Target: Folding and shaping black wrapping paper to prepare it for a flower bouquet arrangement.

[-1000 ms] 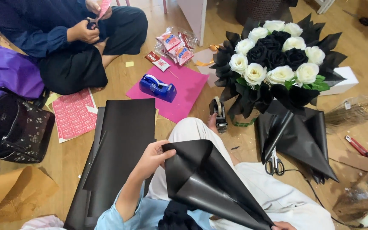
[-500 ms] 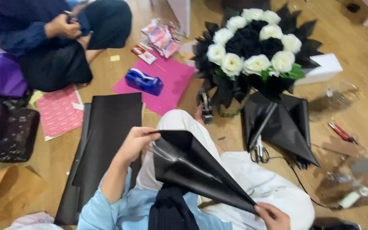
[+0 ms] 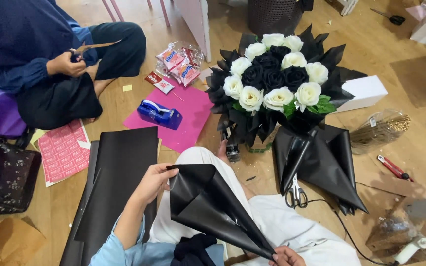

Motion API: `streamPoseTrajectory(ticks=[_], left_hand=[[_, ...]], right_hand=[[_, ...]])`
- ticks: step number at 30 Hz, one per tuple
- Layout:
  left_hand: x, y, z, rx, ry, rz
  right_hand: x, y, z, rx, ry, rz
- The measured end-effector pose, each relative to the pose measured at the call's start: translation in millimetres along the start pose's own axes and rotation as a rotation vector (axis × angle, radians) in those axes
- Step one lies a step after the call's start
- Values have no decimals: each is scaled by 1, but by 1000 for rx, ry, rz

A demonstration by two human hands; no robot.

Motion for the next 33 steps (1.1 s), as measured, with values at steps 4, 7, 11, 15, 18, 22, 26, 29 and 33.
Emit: streamPoseTrajectory(ticks=[4, 7, 11, 15, 18, 22, 26, 29, 33], left_hand=[[-1, -4, -7, -37, 37, -98], [-6, -4, -14, -10, 79, -166], [-4, -5, -13, 87, 32, -74], [-9, 5, -21, 80, 17, -146], [2, 1, -18, 58, 0, -161], [-18, 18, -32, 47, 0, -100], [-56, 1, -33, -155, 0, 394], [-38, -67, 28, -209, 472, -289], [-160, -120, 37, -803, 398, -336]], right_hand=[[-2, -3, -5, -99, -15, -43], [11, 14, -22, -79, -53, 99], [-39, -14, 4, -121, -14, 178], [-248, -346, 5, -319, 15, -9], [-287, -354, 55, -466, 46, -151], [-184, -284, -78, -435, 42, -128], [16, 7, -110, -226, 9, -45], [86, 78, -92, -164, 53, -116], [8, -16, -31, -251, -134, -283]])
Point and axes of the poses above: each hand's wrist, its own z-axis away from the middle knuckle, its own y-axis out of the back of the hand, x = y × z, the point moved 5 cm from there along -z, towards the middle knuckle, and after that the axes turned 2 degrees about -x, right-handed, at the moved point
